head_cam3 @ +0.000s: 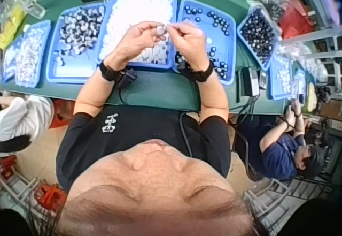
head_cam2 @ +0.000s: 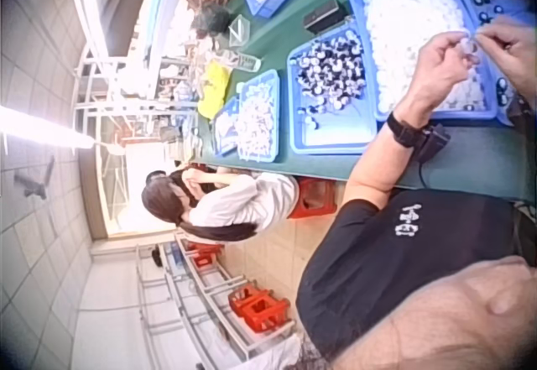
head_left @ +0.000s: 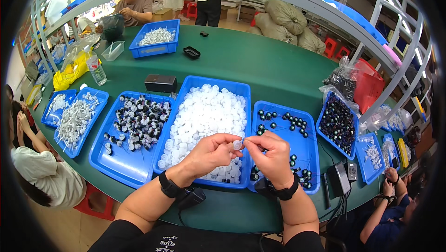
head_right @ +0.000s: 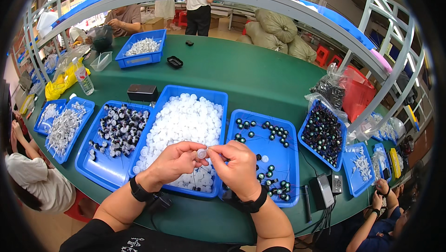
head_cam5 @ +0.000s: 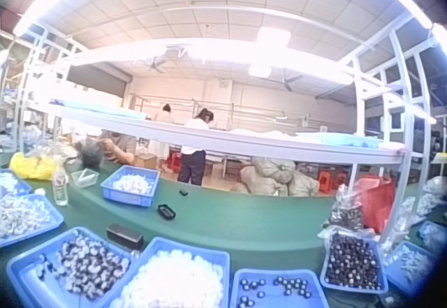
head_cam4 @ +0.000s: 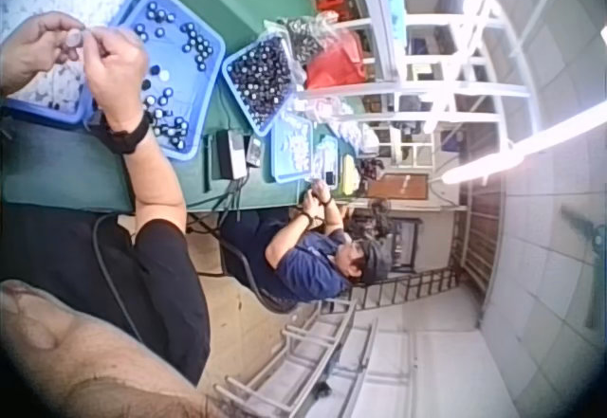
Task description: The person repeatedly picks small white plastic caps and dark spherical components from blue trays, joins them by hand, and places the assembled units into a tray. The workspace is a green table with multiple trays of parts and other workers visible in the background.
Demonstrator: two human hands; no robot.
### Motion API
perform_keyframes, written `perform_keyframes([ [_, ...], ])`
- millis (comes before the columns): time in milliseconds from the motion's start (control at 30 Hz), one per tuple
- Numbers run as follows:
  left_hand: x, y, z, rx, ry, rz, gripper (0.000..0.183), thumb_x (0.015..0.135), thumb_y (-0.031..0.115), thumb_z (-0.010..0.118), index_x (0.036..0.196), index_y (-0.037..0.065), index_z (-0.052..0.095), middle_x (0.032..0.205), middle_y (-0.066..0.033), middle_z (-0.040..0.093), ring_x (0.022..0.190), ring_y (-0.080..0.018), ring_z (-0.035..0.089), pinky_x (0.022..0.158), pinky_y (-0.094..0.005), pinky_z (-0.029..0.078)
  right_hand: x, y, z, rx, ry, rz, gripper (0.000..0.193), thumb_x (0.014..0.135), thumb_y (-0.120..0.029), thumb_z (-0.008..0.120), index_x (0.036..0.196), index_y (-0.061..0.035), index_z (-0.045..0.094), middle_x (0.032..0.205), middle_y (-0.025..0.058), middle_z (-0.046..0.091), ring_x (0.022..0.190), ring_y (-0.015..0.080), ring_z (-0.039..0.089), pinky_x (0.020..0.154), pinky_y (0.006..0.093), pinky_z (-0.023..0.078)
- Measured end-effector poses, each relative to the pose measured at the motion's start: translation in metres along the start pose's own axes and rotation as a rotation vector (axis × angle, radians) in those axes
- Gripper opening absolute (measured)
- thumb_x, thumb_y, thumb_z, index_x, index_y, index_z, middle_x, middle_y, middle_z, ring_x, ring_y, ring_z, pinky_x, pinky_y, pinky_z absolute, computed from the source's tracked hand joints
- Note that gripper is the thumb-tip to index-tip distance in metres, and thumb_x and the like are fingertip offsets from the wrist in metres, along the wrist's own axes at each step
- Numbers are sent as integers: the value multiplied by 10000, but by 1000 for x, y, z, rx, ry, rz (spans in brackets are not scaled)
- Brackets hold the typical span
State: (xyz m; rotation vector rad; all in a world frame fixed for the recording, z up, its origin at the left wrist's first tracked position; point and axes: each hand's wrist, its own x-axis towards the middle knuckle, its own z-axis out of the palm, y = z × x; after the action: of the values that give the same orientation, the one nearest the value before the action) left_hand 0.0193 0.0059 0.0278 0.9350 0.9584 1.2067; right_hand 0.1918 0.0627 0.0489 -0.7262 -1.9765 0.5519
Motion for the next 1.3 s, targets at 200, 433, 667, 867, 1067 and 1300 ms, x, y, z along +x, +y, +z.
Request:
perform_keyframes([
  [200, 2, -5, -5, -73, -45, 16, 301, 957, 130, 520, 1210, -30, 550, 1030, -83, 640, 934, -130, 630, 770, -231, 504, -1, 1, 6, -38, 61, -64, 36, 708, -56, 724, 726, -73, 698, 547, 26, 543, 499, 178, 498, 519, 310, 378],
  [433, 3, -9, -6, -117, -32, 26, 276, 956, 123, 520, 1184, -27, 560, 1028, -79, 633, 933, -141, 636, 750, -226, 504, 0, -4, 6, -75, 55, -149, 43, 702, -48, 727, 710, -68, 689, 557, 25, 554, 508, 177, 512, 544, 311, 392],
  [667, 3, -7, -6, -108, 0, 10, 259, 954, 117, 519, 1167, -23, 564, 1028, -82, 630, 946, -159, 639, 750, -228, 505, 0, -2, 8, -73, 75, -158, 51, 701, -42, 729, 716, -64, 686, 564, 25, 560, 506, 177, 522, 555, 311, 398],
  [867, 1, -3, -5, -91, 0, 15, 259, 948, 111, 524, 1169, -20, 562, 1033, -84, 629, 955, -162, 638, 760, -234, 507, -1, 1, 7, -97, 74, -168, 49, 705, -46, 728, 716, -67, 686, 561, 25, 554, 504, 178, 515, 551, 310, 397],
  [1067, 2, -8, -8, -115, -10, 35, 261, 943, 100, 527, 1173, -19, 561, 1037, -89, 628, 955, -167, 639, 770, -242, 509, 0, -3, 7, -94, 71, -190, 56, 690, -12, 715, 718, -55, 691, 556, 33, 545, 514, 174, 510, 510, 299, 386],
  [1300, 4, -11, -9, -148, -48, 43, 265, 935, 100, 573, 1167, -26, 555, 1022, -94, 628, 946, -173, 637, 782, -257, 518, -1, 4, 11, -84, 46, -207, 50, 707, -47, 725, 718, -73, 684, 576, 30, 558, 510, 183, 524, 540, 313, 402],
])
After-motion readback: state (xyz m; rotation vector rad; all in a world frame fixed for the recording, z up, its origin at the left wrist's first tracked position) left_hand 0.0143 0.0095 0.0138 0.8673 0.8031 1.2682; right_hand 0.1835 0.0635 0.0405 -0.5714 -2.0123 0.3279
